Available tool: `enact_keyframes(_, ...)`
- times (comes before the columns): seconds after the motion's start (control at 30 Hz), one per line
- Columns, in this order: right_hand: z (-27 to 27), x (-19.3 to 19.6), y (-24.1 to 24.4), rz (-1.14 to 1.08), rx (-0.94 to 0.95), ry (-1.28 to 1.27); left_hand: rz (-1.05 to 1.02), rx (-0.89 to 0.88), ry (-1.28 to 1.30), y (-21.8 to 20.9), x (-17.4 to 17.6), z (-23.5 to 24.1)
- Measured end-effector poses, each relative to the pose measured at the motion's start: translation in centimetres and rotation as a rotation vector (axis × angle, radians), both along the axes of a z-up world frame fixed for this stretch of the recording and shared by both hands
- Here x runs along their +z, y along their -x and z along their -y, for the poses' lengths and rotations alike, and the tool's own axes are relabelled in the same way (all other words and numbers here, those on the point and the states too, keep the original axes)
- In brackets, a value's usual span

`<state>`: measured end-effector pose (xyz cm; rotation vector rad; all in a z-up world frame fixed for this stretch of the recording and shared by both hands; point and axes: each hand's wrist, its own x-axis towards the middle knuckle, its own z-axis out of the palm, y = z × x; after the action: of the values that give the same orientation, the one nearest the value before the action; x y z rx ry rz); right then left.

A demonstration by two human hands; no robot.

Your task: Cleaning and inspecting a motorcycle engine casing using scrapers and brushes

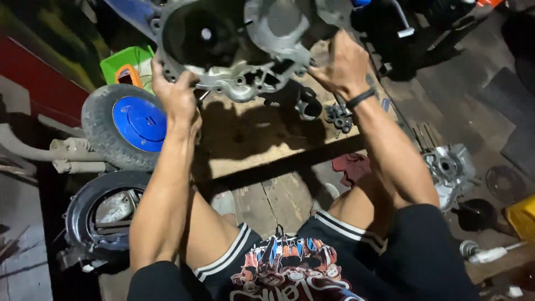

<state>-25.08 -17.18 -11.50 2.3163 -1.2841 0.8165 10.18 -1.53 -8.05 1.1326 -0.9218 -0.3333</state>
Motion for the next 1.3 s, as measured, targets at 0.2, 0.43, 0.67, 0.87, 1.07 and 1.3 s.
enact_keyframes(0.2,4.0,6.4,-7.5,-0.283,0.127,-0.176,-0.562,0.071,-0.351,-1.9,-1.8,0.1)
enact_keyframes(0.43,7.7,5.4,-12.1,-0.496,0.24,-0.318,-0.708,0.128,-0.647,-2.8,-5.6,1.2)
enact_keyframes(0.67,11.5,2.8,-13.8,-0.582,0.255,-0.329,-0.715,0.075,-0.697,-3.0,-7.1,2.7)
enact_keyframes(0.87,12.8,2.2,-15.1,-0.657,0.307,-0.353,-0.713,0.086,-0.715,-3.4,-8.7,2.9)
enact_keyframes(1.07,13.3,1.8,-16.8,-0.63,0.282,-0.433,-0.786,0.104,-0.77,-4.0,-8.5,2.7)
enact_keyframes(1.3,15.1,2.2,-10.6,-0.195,0.22,-0.546,-0.837,0.078,-0.843,-4.3,-8.7,2.9)
